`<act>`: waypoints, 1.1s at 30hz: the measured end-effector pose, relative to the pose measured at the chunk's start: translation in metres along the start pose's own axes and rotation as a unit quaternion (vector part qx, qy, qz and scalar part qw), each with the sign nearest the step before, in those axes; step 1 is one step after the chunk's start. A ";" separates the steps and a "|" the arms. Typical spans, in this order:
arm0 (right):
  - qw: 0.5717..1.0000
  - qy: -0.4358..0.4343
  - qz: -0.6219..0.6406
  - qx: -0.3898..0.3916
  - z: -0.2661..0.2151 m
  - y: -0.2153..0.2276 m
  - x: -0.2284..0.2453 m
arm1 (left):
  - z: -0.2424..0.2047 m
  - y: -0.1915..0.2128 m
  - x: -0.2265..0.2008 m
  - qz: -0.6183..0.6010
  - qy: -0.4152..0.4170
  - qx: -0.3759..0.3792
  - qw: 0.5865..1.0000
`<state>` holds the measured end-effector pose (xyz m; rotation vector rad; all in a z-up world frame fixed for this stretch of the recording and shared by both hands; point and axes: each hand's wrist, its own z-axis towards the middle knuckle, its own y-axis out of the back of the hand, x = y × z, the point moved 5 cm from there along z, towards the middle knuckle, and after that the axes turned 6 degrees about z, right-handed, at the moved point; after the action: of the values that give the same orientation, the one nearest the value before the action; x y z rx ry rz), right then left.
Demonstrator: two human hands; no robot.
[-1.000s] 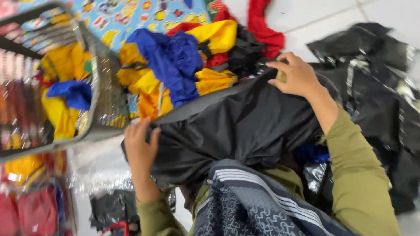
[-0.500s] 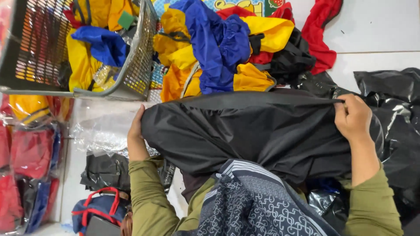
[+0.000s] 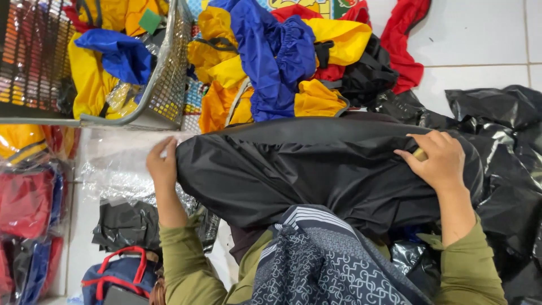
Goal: Trimming and fitting a black protective cover onto a motorcycle seat base
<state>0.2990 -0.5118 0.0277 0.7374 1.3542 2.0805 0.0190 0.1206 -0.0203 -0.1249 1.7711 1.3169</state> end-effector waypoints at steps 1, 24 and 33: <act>1.000 -0.005 -0.004 -0.002 -0.003 -0.003 -0.002 | -0.013 0.004 -0.027 -0.002 -0.005 0.004 1.000; 0.876 -0.321 -0.065 0.354 -0.057 0.070 -0.082 | -0.119 -0.116 -0.186 0.175 -0.473 0.123 0.855; 0.830 -0.369 -0.020 0.417 -0.079 0.102 0.037 | -0.065 -0.045 -0.141 0.322 -0.394 0.025 0.860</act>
<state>0.2030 -0.5703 0.1008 1.6258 1.7015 0.8589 0.0892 -0.0082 0.0481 0.9880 1.1337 1.4627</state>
